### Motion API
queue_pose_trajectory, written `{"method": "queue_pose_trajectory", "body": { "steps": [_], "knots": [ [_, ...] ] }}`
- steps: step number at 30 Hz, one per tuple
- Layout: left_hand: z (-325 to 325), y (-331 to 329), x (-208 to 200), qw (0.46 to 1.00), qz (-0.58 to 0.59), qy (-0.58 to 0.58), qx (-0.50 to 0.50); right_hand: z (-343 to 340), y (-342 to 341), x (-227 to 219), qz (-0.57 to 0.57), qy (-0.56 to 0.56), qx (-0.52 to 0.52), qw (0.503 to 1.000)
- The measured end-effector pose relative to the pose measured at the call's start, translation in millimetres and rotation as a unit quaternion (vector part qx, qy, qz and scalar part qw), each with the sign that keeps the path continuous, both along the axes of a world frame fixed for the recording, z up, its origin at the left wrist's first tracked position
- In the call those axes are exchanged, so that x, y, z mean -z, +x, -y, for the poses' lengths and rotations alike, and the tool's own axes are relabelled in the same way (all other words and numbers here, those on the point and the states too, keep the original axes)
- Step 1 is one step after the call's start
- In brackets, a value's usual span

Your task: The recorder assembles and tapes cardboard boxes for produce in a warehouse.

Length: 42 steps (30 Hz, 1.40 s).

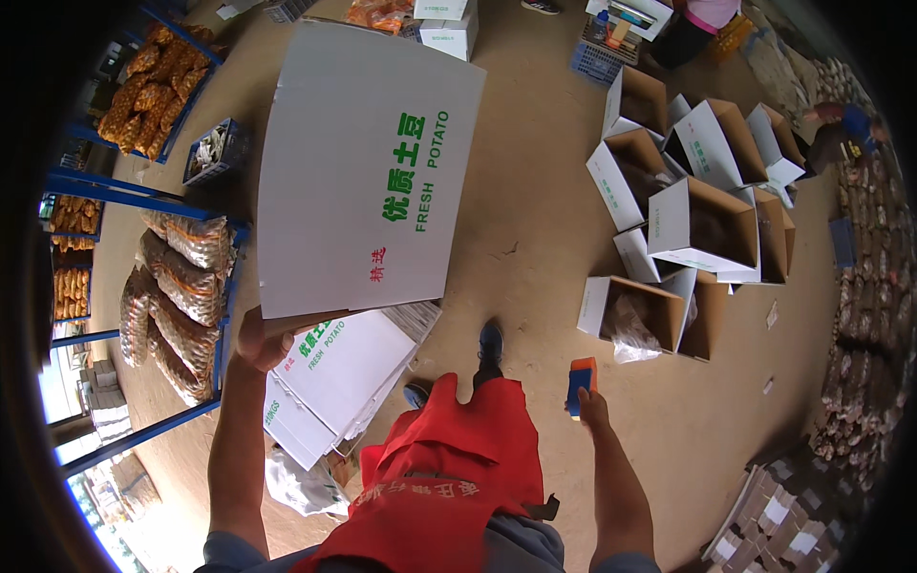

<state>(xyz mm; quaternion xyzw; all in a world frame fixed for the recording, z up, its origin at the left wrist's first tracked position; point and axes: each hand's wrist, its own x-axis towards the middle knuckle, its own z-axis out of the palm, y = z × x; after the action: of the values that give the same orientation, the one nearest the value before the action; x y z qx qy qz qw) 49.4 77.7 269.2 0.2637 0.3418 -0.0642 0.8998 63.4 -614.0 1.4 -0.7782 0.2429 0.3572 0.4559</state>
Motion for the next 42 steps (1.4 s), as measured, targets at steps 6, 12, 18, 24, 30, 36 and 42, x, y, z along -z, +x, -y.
{"method": "queue_pose_trajectory", "body": {
  "steps": [6, 12, 18, 24, 30, 36, 42],
  "knots": [
    [64.6, 107.5, 66.1, 0.983, -0.122, 0.096, 0.098, 41.2, -18.9, -14.9, -0.047, -0.008, 0.070, 0.996],
    [145.0, 193.7, 151.1, 0.976, -0.175, 0.092, 0.089, 41.5, -35.3, -42.9, -0.057, 0.020, 0.129, 0.990],
    [197.0, 291.1, 185.1, 0.960, -0.143, 0.240, 0.035, 52.6, -40.3, -63.0, -0.066, 0.024, 0.117, 0.991],
    [255.0, 214.9, 166.8, 0.925, -0.003, 0.216, 0.312, 59.1, -5.2, -58.3, -0.084, -0.021, 0.091, 0.992],
    [202.8, -20.4, 164.1, 0.723, -0.072, 0.545, 0.418, 16.2, 40.9, -45.0, -0.043, 0.016, -0.002, 0.999],
    [112.2, -210.4, 197.3, 0.620, -0.176, 0.722, 0.252, -85.6, 46.1, -81.0, -0.047, 0.036, -0.138, 0.989],
    [51.7, -269.0, 244.9, 0.560, -0.166, 0.770, 0.256, -136.2, -14.2, -134.8, -0.037, 0.004, -0.206, 0.978]
  ]
}}
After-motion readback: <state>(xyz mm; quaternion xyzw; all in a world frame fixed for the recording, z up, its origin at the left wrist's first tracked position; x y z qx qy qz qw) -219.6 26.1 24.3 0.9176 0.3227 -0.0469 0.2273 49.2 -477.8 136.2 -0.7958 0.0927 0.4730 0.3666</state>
